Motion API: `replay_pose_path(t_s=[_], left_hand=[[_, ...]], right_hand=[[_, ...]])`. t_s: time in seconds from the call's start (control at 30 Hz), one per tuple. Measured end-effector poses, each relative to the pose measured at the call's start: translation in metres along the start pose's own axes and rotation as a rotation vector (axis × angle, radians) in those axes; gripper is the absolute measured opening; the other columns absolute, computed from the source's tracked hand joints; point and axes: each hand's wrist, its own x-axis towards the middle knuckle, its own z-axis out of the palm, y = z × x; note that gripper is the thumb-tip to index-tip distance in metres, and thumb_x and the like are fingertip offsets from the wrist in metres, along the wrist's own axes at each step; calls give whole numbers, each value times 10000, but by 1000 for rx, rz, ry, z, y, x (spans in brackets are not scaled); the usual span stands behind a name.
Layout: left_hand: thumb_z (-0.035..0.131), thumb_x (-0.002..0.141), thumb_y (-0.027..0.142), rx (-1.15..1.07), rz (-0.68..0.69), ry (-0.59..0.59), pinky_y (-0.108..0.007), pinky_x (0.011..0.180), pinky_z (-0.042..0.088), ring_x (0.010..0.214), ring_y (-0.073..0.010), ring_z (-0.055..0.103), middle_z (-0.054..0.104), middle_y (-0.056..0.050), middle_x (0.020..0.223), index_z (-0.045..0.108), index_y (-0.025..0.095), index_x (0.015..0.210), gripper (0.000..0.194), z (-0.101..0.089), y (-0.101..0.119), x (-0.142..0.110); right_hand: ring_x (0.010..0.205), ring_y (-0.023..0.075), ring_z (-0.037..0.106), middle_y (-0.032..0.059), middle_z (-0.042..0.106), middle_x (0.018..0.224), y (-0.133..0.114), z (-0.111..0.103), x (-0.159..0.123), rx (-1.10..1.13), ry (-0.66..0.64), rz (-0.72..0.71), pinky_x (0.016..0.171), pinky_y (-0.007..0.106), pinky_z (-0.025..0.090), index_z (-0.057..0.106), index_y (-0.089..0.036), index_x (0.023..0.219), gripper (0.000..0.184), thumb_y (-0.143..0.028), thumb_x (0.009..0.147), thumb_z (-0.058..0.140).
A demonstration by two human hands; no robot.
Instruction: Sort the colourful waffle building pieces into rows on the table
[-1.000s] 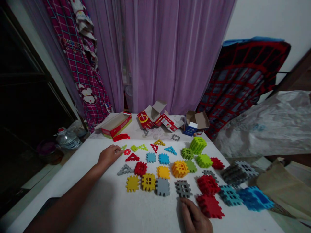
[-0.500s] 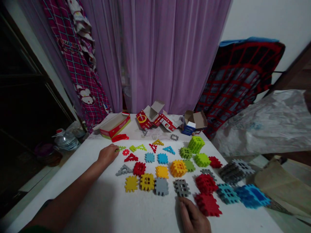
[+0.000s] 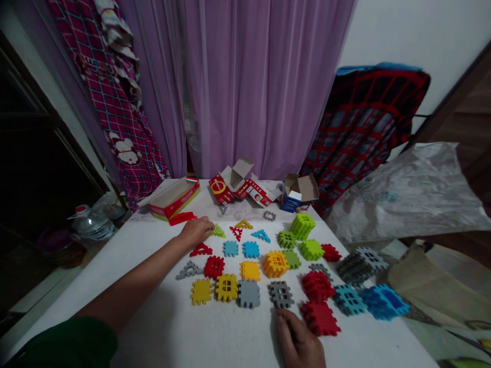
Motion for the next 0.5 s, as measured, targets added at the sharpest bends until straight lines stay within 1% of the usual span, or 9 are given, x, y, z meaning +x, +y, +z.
replay_pose_path(t_s=[0.17,0.37,0.5], left_hand=[[559,891,279,-24,4,8,-272,736,441,930,-203,655,672,-40,1027,750,295,1031,238,12,3,6],[548,881,253,-42,0,-3,-273,728,448,921,-212,662,678,-44,1031,758,300,1019,256,19,1,7],[593,867,294,-112,-22,42,-260,778,454,956,-196,657,676,-26,1088,703,324,1147,302,22,-4,6]], right_hand=[[724,173,763,33,794,880,-2,0,0,-4,0,-8,680,131,574,788,-217,930,348,-474,899,555],[749,164,763,30,794,896,0,-1,-1,-15,-9,-23,704,120,565,778,-209,951,307,-416,900,558],[737,159,761,16,794,880,0,2,-3,-1,2,-9,688,115,563,778,-224,940,297,-422,894,561]])
